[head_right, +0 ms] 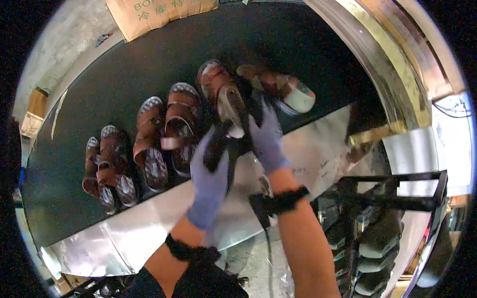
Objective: Sorting and placing shoe components on a conveyor belt and rack in a manufacturing environment.
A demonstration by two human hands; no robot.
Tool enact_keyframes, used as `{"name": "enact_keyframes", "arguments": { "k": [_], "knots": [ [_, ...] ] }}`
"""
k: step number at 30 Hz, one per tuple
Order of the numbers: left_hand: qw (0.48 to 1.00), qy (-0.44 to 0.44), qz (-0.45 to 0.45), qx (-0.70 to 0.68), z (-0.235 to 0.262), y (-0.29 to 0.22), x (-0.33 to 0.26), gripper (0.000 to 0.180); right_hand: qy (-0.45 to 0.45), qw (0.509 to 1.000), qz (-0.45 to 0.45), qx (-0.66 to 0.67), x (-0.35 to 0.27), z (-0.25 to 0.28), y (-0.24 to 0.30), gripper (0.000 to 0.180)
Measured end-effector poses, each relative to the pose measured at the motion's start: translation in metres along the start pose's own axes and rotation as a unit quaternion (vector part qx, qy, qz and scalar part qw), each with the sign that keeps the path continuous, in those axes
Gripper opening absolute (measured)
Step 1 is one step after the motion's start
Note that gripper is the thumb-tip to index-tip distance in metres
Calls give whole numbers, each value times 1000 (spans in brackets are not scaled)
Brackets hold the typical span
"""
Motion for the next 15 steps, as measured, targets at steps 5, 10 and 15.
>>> {"name": "enact_keyframes", "arguments": {
  "k": [5,10,15],
  "knots": [
    [893,19,49,448,11,52,143,88,120,982,-135,59,7,-68,-12,53],
    [879,126,161,431,-6,75,152,102,-28,902,205,-380,98,55,-49,64],
    [859,132,169,465,-12,91,163,100,133,954,104,-248,139,-10,-63,64]
  ]
}}
Point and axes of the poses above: each hand's wrist, its own x-axis towards the middle knuckle, its own z-axis out of the back of the hand, y = z × x, the point moved 7 cm from there along x, towards the middle knuckle, and after that the axes turned 9 degrees about -y, right-handed, at the moved point
